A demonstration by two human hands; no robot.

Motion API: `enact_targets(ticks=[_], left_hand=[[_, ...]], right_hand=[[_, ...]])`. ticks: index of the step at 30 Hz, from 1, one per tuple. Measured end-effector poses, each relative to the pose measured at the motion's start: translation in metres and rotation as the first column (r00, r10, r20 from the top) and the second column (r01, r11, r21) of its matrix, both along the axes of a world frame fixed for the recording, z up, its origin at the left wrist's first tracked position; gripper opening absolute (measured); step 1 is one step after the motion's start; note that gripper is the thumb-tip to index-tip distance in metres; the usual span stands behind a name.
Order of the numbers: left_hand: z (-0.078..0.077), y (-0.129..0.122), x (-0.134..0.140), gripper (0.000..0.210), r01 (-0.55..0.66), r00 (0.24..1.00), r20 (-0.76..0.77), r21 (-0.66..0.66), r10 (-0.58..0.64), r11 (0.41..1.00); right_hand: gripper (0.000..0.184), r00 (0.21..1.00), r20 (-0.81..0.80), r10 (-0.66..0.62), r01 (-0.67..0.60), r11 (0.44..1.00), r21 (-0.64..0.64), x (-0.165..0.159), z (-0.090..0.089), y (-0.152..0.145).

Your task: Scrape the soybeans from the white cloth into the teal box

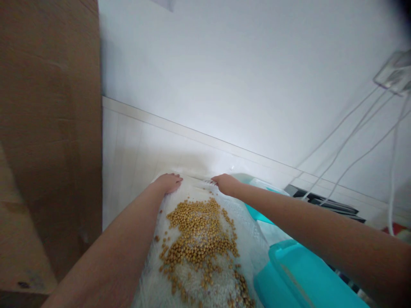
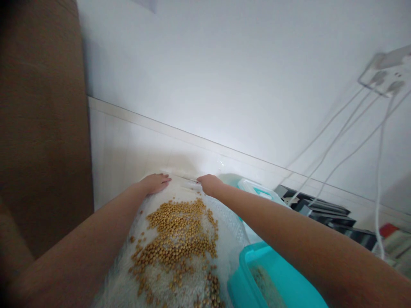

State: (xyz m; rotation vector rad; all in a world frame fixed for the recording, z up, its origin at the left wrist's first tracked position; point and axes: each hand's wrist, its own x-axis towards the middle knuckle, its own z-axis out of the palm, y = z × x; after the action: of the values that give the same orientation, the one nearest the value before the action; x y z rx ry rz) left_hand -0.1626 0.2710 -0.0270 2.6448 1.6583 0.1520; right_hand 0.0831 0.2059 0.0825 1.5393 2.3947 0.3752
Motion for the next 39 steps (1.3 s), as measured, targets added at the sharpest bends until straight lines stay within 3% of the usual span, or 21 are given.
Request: enact_targets(ticks=[13,18,29,33,39], left_hand=[[0.001,0.000,0.001,0.053,-0.019,1.000,0.008,-0.026,0.019,0.999],[0.003,-0.003,0.002,0.064,-0.026,0.998,0.060,-0.043,0.029,0.999],[0.005,-0.004,0.001,0.063,-0.006,0.999,0.045,-0.030,0.008,1.000],[0.008,-0.006,0.002,0.061,-0.011,1.000,0.013,-0.035,0.011,0.999],[0.008,-0.006,0.003,0.062,-0.012,1.000,0.005,-0.036,0.012,0.999]], right_hand=[[0.045,1.000,-0.002,0.030,-0.030,0.999,-0.030,-0.011,0.015,-0.023],[0.044,1.000,-0.002,0.020,-0.020,0.999,-0.030,-0.014,0.021,-0.028],[0.035,0.997,-0.020,-0.069,0.071,0.994,0.088,0.006,0.036,-0.011],[0.036,0.989,-0.016,-0.147,0.148,0.982,0.119,0.017,0.032,0.001],[0.035,0.986,0.028,-0.164,0.161,0.983,0.094,0.019,0.010,0.014]])
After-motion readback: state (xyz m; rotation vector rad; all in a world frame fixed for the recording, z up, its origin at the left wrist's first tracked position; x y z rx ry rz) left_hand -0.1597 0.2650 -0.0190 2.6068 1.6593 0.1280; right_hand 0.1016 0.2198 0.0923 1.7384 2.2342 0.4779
